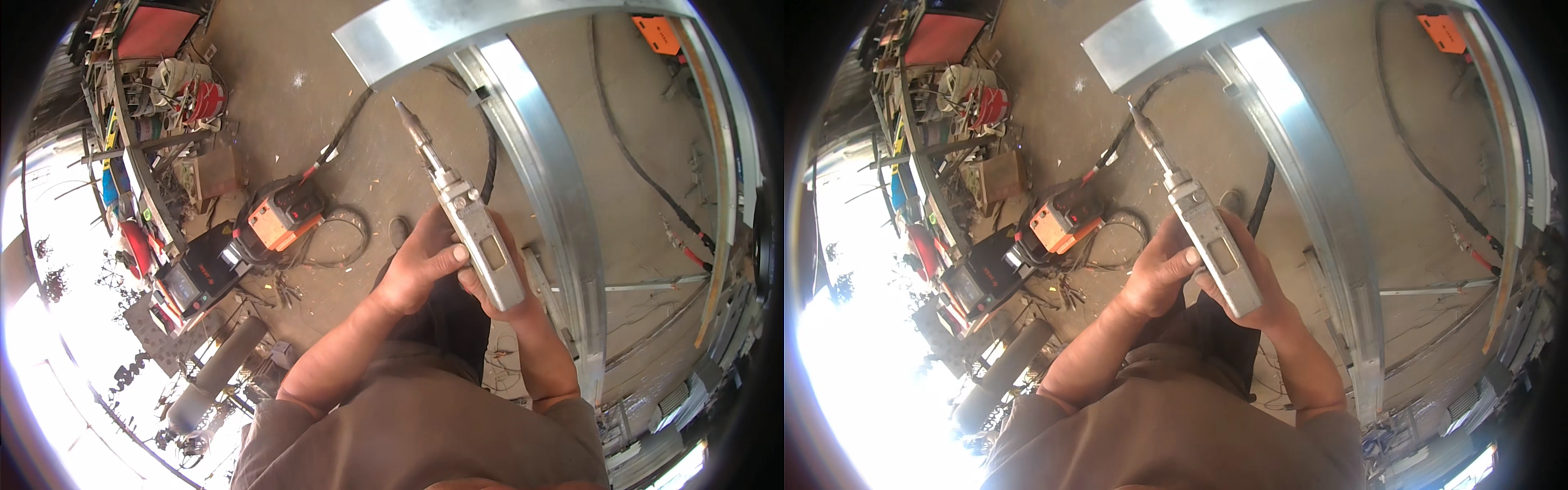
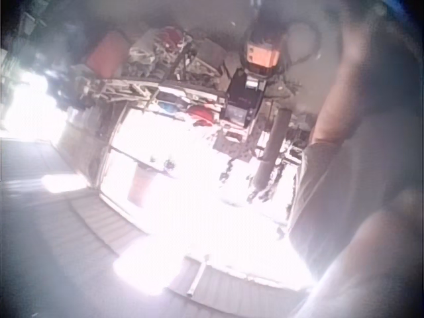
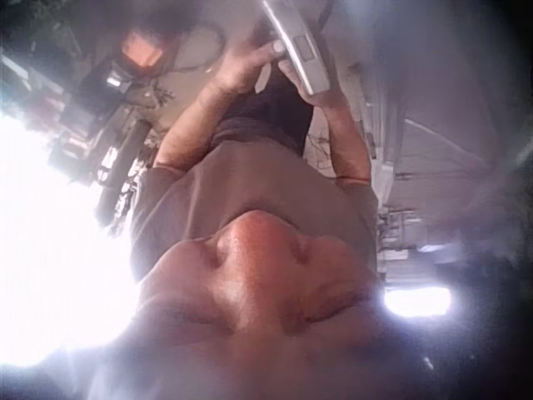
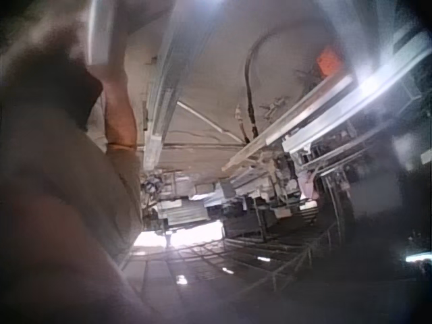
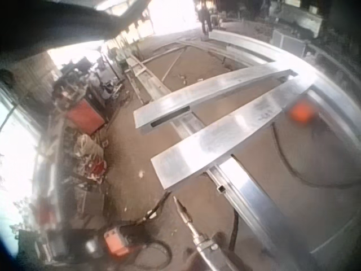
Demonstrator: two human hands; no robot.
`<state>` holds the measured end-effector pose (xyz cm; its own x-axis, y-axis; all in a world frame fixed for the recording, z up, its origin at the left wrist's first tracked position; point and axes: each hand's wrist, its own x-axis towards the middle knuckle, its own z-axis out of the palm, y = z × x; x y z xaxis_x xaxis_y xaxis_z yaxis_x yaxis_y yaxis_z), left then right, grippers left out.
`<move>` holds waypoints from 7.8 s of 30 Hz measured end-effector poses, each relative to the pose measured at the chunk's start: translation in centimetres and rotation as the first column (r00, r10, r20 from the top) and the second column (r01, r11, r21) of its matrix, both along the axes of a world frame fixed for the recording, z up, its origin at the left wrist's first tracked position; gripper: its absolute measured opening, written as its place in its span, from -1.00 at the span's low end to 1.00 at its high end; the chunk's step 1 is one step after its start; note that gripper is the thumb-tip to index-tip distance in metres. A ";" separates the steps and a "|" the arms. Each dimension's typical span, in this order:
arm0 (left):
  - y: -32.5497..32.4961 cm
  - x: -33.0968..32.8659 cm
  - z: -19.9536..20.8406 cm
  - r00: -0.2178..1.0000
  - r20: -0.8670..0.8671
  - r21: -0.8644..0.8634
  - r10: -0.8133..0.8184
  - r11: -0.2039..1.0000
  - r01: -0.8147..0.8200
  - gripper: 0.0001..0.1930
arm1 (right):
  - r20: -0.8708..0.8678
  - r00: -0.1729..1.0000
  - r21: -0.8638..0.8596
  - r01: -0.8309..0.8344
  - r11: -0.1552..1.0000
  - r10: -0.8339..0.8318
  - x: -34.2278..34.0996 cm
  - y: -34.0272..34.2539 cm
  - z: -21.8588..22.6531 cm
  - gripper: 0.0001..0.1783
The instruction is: The person adjusts a welding machine, then uses a welding torch to join metal bars into a frame. They repeatedly position the bars and weld along the seams, creating a connected metal structure.
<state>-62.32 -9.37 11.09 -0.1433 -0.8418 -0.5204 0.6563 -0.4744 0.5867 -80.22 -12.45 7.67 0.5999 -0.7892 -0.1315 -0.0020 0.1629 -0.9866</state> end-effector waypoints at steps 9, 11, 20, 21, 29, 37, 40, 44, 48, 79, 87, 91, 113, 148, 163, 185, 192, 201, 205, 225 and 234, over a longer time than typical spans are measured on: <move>0.4 0.6 3.9 0.959 -0.064 -0.078 -0.277 0.959 0.271 -0.02 | -0.291 0.957 -0.192 -0.042 0.980 -0.016 1.3 -4.4 12.1 -0.26; -0.4 0.4 4.1 0.924 -0.019 -0.247 -0.382 0.897 0.366 -0.05 | -0.313 0.948 -0.218 -0.019 0.976 -0.052 3.4 -5.9 14.2 -0.48; -4.5 4.2 4.6 0.937 -0.214 -0.268 -0.275 0.939 0.214 0.02 | -0.464 0.886 -0.021 -0.002 1.000 -0.008 12.7 -12.2 17.0 -0.64; -4.8 4.8 4.3 0.938 -0.215 -0.281 -0.272 0.937 0.208 0.02 | -0.461 0.887 0.006 0.012 1.000 -0.008 13.5 -12.5 16.6 -0.64; -5.4 6.8 2.9 0.949 -0.187 -0.315 -0.255 0.930 0.188 0.01 | -0.539 0.842 -0.038 -0.008 0.999 -0.014 15.2 -13.2 14.6 -0.65; -5.3 7.3 2.6 0.937 -0.231 -0.321 -0.261 0.930 0.180 -0.01 | -0.582 0.813 -0.079 -0.029 0.996 -0.022 15.5 -12.9 14.4 -0.65; -5.1 7.2 2.5 0.940 -0.231 -0.320 -0.250 0.932 0.169 0.00 | -0.586 0.810 -0.084 -0.034 0.996 -0.022 15.4 -12.8 14.3 -0.65; -4.9 7.1 2.4 0.946 -0.200 -0.319 -0.257 0.929 0.185 0.01 | -0.584 0.812 -0.066 -0.027 0.997 -0.017 15.3 -12.7 14.2 -0.66; -4.7 7.1 2.1 0.943 -0.196 -0.338 -0.271 0.921 0.194 0.02 | -0.577 0.817 -0.089 -0.036 0.995 -0.022 15.3 -12.4 14.2 -0.66; -5.0 7.3 1.9 0.928 -0.237 -0.347 -0.288 0.917 0.196 0.08 | -0.588 0.807 -0.123 -0.027 0.992 -0.050 15.4 -12.3 13.8 -0.69; -5.1 7.9 2.0 0.918 -0.247 -0.346 -0.310 0.913 0.215 0.08 | -0.595 0.802 -0.109 -0.021 0.994 -0.048 15.6 -12.2 13.9 -0.69; -5.1 7.9 1.9 0.925 -0.225 -0.361 -0.306 0.908 0.213 0.07 | -0.583 0.811 -0.119 -0.024 0.993 -0.051 15.6 -12.2 13.8 -0.70; -5.0 7.8 1.9 0.903 -0.262 -0.367 -0.341 0.901 0.234 0.10 | -0.609 0.792 -0.115 -0.040 0.993 -0.039 15.5 -12.1 14.2 -0.72; -3.7 6.9 1.6 0.919 -0.169 -0.380 -0.357 0.884 0.273 -0.04 | -0.639 0.768 -0.140 -0.070 0.988 -0.036 14.6 -10.8 14.3 -0.68; -3.6 7.3 2.0 0.877 -0.238 -0.395 -0.416 0.867 0.304 0.07 | -0.645 0.763 -0.134 -0.069 0.989 -0.034 14.3 -10.3 14.4 -0.68; -2.9 7.0 2.0 0.882 -0.220 -0.421 -0.416 0.856 0.299 0.04 | -0.660 0.751 -0.097 -0.042 0.994 -0.033 13.8 -9.4 14.6 -0.69; -2.7 7.0 2.1 0.872 -0.214 -0.414 -0.440 0.850 0.327 0.07 | -0.653 0.756 -0.102 -0.036 0.994 -0.039 13.7 -9.0 14.7 -0.69; -2.7 7.0 2.2 0.858 -0.221 -0.406 -0.463 0.844 0.351 0.10 | -0.651 0.759 -0.088 -0.027 0.996 -0.037 13.5 -8.9 14.6 -0.69; -2.6 6.9 2.2 0.880 -0.136 -0.402 -0.454 0.837 0.370 -0.01 | -0.658 0.753 -0.080 -0.025 0.997 -0.034 13.3 -8.8 14.8 -0.69; -1.8 6.2 2.4 0.883 -0.173 -0.406 -0.436 0.848 0.339 0.00 | -0.661 0.751 -0.048 -0.014 0.999 -0.021 12.7 -8.0 15.1 -0.72; -1.3 5.7 2.2 0.900 -0.117 -0.423 -0.419 0.841 0.337 0.00 | -0.656 0.755 0.056 0.044 0.997 0.003 11.8 -7.7 15.2 -0.56</move>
<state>-56.59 -10.68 13.29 -0.5559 -0.8258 -0.0947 0.5928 -0.4737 0.6512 -68.42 -20.12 22.87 0.3318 -0.7757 -0.5368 -0.6397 0.2332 -0.7324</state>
